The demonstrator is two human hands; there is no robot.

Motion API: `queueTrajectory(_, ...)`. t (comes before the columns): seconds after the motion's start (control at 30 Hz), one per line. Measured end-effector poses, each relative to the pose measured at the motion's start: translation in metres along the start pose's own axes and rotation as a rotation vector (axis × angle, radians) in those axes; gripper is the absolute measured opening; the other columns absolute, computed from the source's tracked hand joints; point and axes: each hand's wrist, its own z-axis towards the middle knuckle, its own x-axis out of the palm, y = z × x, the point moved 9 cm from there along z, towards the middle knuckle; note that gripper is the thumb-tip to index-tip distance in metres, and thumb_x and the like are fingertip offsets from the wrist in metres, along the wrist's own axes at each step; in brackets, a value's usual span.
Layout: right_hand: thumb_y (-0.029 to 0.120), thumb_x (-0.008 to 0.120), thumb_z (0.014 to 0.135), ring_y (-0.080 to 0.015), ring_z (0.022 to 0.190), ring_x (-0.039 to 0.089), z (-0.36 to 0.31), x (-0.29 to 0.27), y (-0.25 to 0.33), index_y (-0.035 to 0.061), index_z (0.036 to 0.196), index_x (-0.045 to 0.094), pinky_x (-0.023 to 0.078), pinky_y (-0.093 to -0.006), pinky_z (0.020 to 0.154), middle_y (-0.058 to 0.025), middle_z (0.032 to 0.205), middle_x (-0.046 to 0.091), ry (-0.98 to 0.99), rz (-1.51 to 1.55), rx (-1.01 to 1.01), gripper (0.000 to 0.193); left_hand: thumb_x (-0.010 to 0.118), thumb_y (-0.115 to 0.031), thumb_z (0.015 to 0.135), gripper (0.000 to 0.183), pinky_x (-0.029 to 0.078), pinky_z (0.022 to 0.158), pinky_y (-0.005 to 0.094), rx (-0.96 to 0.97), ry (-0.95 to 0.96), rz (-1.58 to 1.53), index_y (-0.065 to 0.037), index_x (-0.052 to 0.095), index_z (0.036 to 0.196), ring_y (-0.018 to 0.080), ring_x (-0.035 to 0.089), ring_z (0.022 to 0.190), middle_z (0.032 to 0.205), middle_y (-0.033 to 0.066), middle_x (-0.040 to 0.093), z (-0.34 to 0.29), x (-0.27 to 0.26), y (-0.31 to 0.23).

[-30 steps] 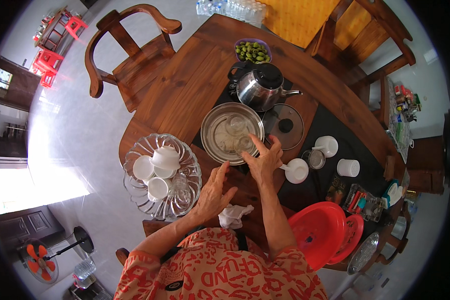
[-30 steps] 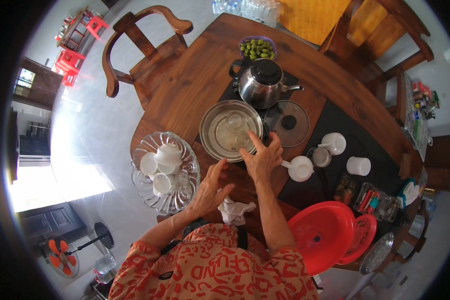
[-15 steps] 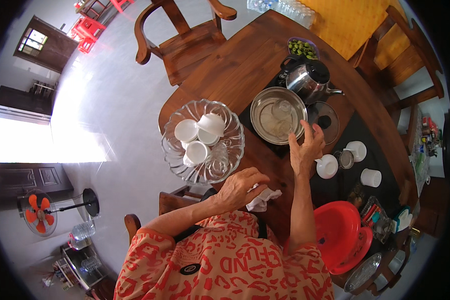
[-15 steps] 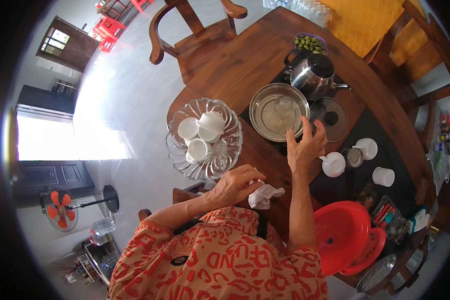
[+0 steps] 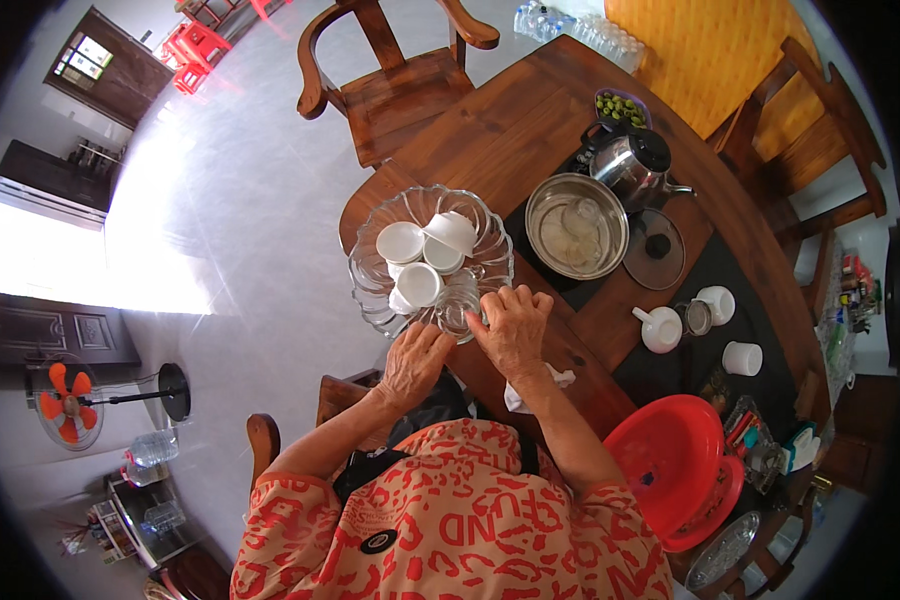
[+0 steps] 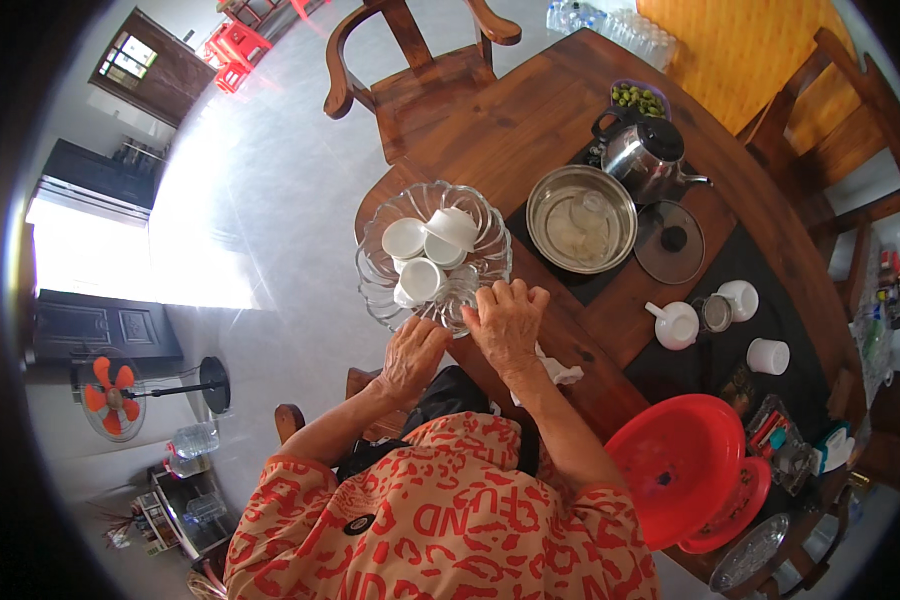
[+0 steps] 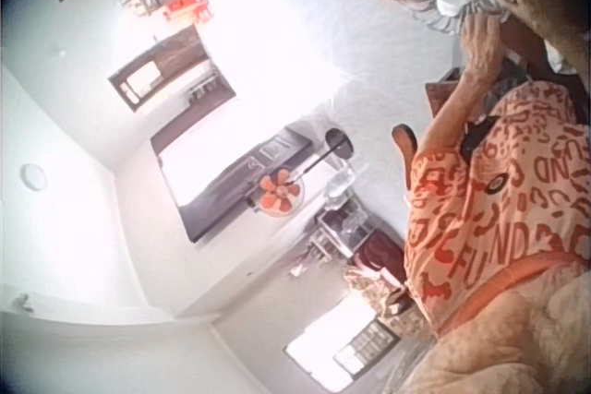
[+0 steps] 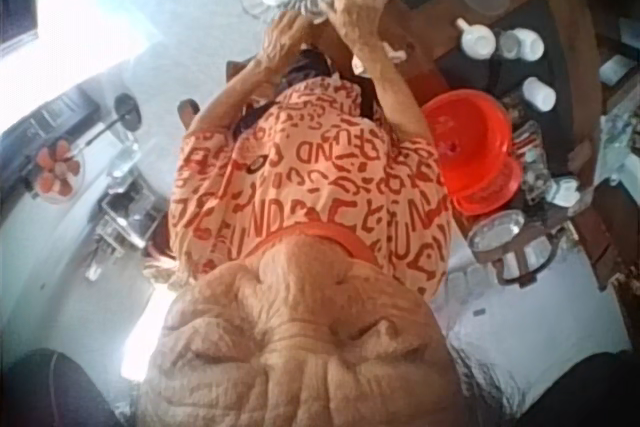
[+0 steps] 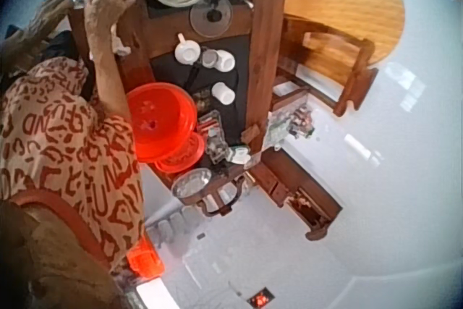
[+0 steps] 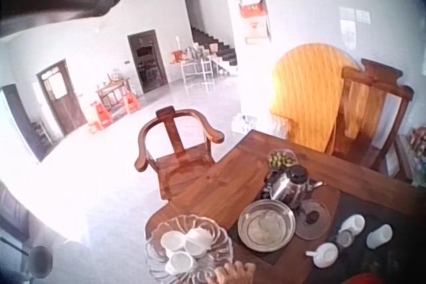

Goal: The person wipes small clear glasses and a glass lid with a white cloth at a wooden table. They handle the items one at a time, wiping the exterior and interior, then placing them into a metal tray or back onto a glass stand. The task continues throughout the clip with repetitive wiping motions.

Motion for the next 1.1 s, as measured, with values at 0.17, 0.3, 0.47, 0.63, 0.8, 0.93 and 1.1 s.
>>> queueTrajectory(0.17, 0.022, 0.078, 0.064, -0.0207, 0.075, 0.049, 0.006, 0.003, 0.007, 0.0139, 0.066, 0.053, 0.031, -0.0419, 0.075, -0.0005, 0.07, 0.05, -0.034, -0.095, -0.007, 0.027, 0.059, -0.009, 0.07, 0.018, 0.045, 0.069, 0.0347, 0.055, -0.003, -0.014, -0.009, 0.056, 0.088, 0.0237, 0.052, 0.078, 0.082, 0.0053, 0.05, -0.002, 0.001, 0.002)
queueTrajectory(0.3, 0.017, 0.075, 0.065, -0.0208, 0.075, 0.049, 0.009, 0.006, 0.013, 0.0141, 0.066, 0.052, 0.03, -0.0426, 0.076, -0.0008, 0.071, 0.05, -0.045, -0.117, -0.042, 0.023, 0.06, -0.008, 0.07, 0.018, 0.045, 0.069, 0.0349, 0.045, -0.028, -0.036, -0.009, 0.056, 0.088, 0.0242, 0.051, 0.077, 0.081, 0.0058, 0.05, -0.003, 0.001, 0.007)
queueTrajectory(0.47, 0.014, 0.069, 0.07, -0.0213, 0.074, 0.049, 0.019, 0.012, 0.015, 0.0135, 0.063, 0.052, 0.029, -0.0425, 0.077, -0.0007, 0.069, 0.051, -0.039, -0.092, -0.045, 0.019, 0.062, -0.006, 0.07, 0.018, 0.045, 0.07, 0.0362, -0.037, -0.02, -0.054, -0.007, 0.054, 0.085, 0.0261, 0.052, 0.078, 0.083, 0.0071, 0.052, 0.004, -0.003, 0.025)
queueTrajectory(0.63, 0.014, 0.065, 0.071, -0.0216, 0.072, 0.051, 0.027, 0.017, 0.007, 0.0128, 0.059, 0.052, 0.028, -0.0428, 0.076, -0.0011, 0.064, 0.054, 0.014, 0.027, 0.003, 0.017, 0.075, -0.008, 0.071, 0.031, 0.046, 0.062, 0.031, -0.344, -0.108, -0.402, -0.004, 0.051, 0.09, 0.0193, 0.054, 0.069, 0.081, 0.0059, 0.054, 0.013, -0.016, 0.054)
queueTrajectory(0.8, 0.017, 0.063, 0.076, -0.0215, 0.07, 0.053, 0.033, 0.012, 0.001, 0.0114, 0.062, 0.056, 0.027, -0.0414, 0.078, -0.0004, 0.064, 0.058, 0.193, 0.268, 0.16, 0.017, 0.077, -0.012, 0.073, 0.041, 0.045, 0.06, 0.0257, -0.633, -0.117, -0.736, -0.003, 0.047, 0.1, 0.0106, 0.052, 0.066, 0.081, 0.0035, 0.055, 0.013, -0.011, 0.081)
queueTrajectory(0.93, 0.018, 0.065, 0.077, -0.0194, 0.07, 0.054, 0.043, -0.002, 0.009, 0.0115, 0.065, 0.059, 0.027, -0.0395, 0.08, 0.0001, 0.064, 0.058, 0.195, 0.356, 0.176, 0.015, 0.079, -0.012, 0.073, 0.048, 0.046, 0.061, 0.0229, -0.659, -0.129, -1.094, -0.004, 0.049, 0.109, 0.0083, 0.053, 0.07, 0.089, 0.0027, 0.056, 0.014, 0.001, 0.085)
queueTrajectory(1.1, 0.017, 0.065, 0.077, -0.0187, 0.069, 0.054, 0.053, -0.016, 0.011, 0.0115, 0.068, 0.06, 0.028, -0.0378, 0.079, 0.0005, 0.066, 0.058, 0.136, 0.402, 0.145, 0.011, 0.08, -0.012, 0.072, 0.066, 0.047, 0.064, 0.0224, -0.435, -0.05, -1.041, -0.007, 0.047, 0.129, 0.0096, 0.054, 0.085, 0.114, 0.0054, 0.053, 0.038, -0.036, 0.071)
